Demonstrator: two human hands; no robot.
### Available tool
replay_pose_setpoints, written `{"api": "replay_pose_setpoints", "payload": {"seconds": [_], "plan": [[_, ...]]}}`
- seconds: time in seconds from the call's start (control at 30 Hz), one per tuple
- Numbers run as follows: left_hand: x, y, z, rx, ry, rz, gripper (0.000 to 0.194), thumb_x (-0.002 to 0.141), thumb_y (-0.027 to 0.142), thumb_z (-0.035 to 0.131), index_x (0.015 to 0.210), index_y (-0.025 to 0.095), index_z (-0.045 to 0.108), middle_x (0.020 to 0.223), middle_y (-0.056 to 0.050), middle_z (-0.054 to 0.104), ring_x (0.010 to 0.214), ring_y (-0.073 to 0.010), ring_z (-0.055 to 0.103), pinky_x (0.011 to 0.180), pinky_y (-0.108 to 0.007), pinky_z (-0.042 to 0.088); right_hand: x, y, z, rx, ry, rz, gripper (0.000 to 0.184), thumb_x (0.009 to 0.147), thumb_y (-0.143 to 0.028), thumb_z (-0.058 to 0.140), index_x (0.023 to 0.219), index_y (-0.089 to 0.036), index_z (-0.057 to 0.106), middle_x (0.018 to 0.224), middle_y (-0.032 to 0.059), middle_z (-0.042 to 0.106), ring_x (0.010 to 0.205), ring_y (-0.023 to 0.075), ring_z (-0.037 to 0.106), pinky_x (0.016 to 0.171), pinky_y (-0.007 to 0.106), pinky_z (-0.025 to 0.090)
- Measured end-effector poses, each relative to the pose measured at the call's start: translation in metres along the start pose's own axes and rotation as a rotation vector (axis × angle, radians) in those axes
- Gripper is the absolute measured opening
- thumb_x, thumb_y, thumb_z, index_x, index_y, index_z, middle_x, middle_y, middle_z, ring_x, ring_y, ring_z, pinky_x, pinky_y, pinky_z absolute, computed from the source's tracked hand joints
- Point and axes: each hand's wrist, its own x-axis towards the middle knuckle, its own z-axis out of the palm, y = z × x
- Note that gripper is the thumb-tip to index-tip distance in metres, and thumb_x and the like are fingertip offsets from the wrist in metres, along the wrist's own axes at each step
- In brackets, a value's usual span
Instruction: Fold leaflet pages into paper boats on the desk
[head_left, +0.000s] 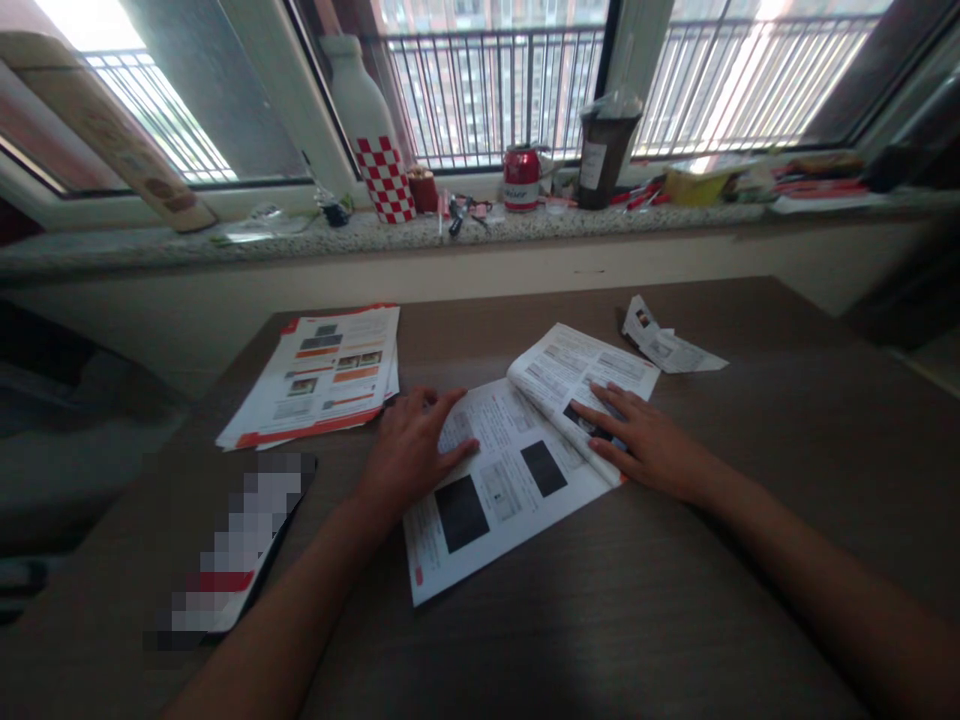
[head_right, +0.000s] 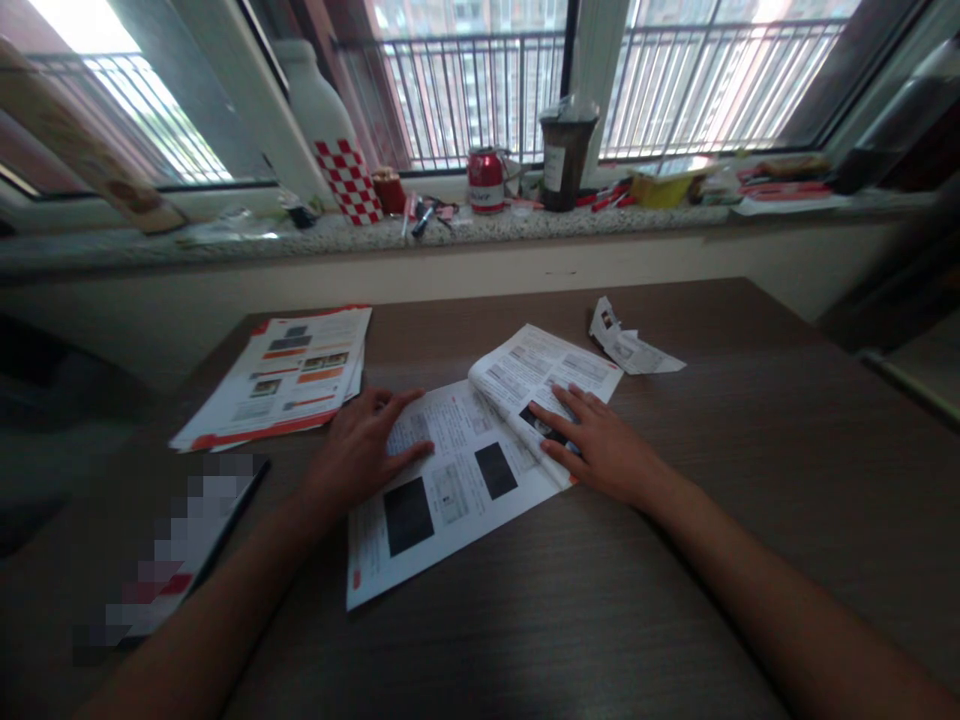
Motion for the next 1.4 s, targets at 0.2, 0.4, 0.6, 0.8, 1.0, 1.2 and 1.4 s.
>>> {"api": "replay_pose_setpoints", "payload": {"seconds": [0.2, 0.4, 0.6, 0.8, 1.0, 1.2, 1.4], "plan": [[-0.002, -0.004, -0.005, 0.097, 0.034, -0.011, 0.052, 0.096, 0.049, 0.066, 0.145, 0.036, 0.058, 0.133, -0.011, 0.05, 0.117, -0.0366, 0.052, 0.103, -0.054, 0.043, -0.001, 0.002, 0.002, -0.014, 0.006, 0.008, 0.056, 0.107, -0.056, 0.043, 0.159, -0.036, 0.044, 0.173, 0.0058, 0.026, 0.156, 0.0395, 0.029, 0.123, 0.063, 0.034], [0.0, -0.017, -0.017, 0.18, 0.054, -0.103, 0.051, 0.097, 0.051, 0.062, 0.146, 0.037, 0.057, 0.129, -0.012, 0.05, 0.115, -0.0385, 0.051, 0.099, -0.055, 0.044, -0.002, 0.005, 0.005, -0.035, 0.039, 0.027, 0.056, 0.108, -0.056, 0.041, 0.159, -0.033, 0.045, 0.173, 0.0063, 0.025, 0.156, 0.0394, 0.029, 0.123, 0.061, 0.035], [0.001, -0.03, -0.027, 0.286, 0.087, -0.231, 0.051, 0.098, 0.054, 0.059, 0.144, 0.034, 0.057, 0.127, -0.015, 0.051, 0.116, -0.0408, 0.052, 0.094, -0.055, 0.047, -0.003, 0.008, 0.01, -0.041, 0.051, 0.019, 0.059, 0.107, -0.056, 0.043, 0.162, -0.035, 0.04, 0.173, 0.0051, 0.023, 0.156, 0.0413, 0.029, 0.121, 0.067, 0.037], [-0.001, -0.042, -0.033, 0.399, 0.105, -0.419, 0.059, 0.101, 0.058, 0.047, 0.147, 0.022, 0.057, 0.13, -0.025, 0.052, 0.116, -0.0488, 0.053, 0.087, -0.062, 0.049, -0.003, 0.008, 0.012, -0.062, 0.044, 0.031, 0.062, 0.105, -0.058, 0.045, 0.16, -0.03, 0.044, 0.172, 0.0088, 0.028, 0.155, 0.0421, 0.03, 0.121, 0.065, 0.037], [-0.004, -0.053, -0.024, 0.37, 0.098, -0.437, 0.06, 0.1, 0.059, 0.049, 0.147, 0.021, 0.058, 0.156, -0.026, 0.04, 0.135, -0.055, 0.043, 0.096, -0.076, 0.042, -0.003, 0.009, 0.012, -0.074, 0.028, 0.029, 0.064, 0.105, -0.058, 0.045, 0.163, -0.031, 0.039, 0.174, 0.0084, 0.022, 0.156, 0.0419, 0.027, 0.122, 0.063, 0.035], [0.0, -0.028, -0.009, 0.132, 0.003, -0.018, 0.056, 0.102, 0.047, 0.053, 0.151, 0.022, 0.054, 0.163, -0.016, 0.04, 0.149, -0.0386, 0.039, 0.121, -0.054, 0.034, -0.004, 0.008, 0.013, -0.076, 0.061, 0.005, 0.063, 0.106, -0.056, 0.046, 0.164, -0.036, 0.034, 0.174, 0.0046, 0.022, 0.156, 0.0414, 0.029, 0.122, 0.065, 0.036], [-0.005, -0.002, -0.001, 0.027, -0.209, 0.153, 0.06, 0.103, 0.049, 0.052, 0.159, 0.032, 0.043, 0.168, -0.011, 0.036, 0.154, -0.0388, 0.034, 0.122, -0.063, 0.029, -0.004, 0.008, 0.009, -0.077, 0.019, 0.018, 0.061, 0.107, -0.056, 0.041, 0.161, -0.027, 0.044, 0.173, 0.0122, 0.024, 0.156, 0.0427, 0.028, 0.122, 0.064, 0.035]]}}
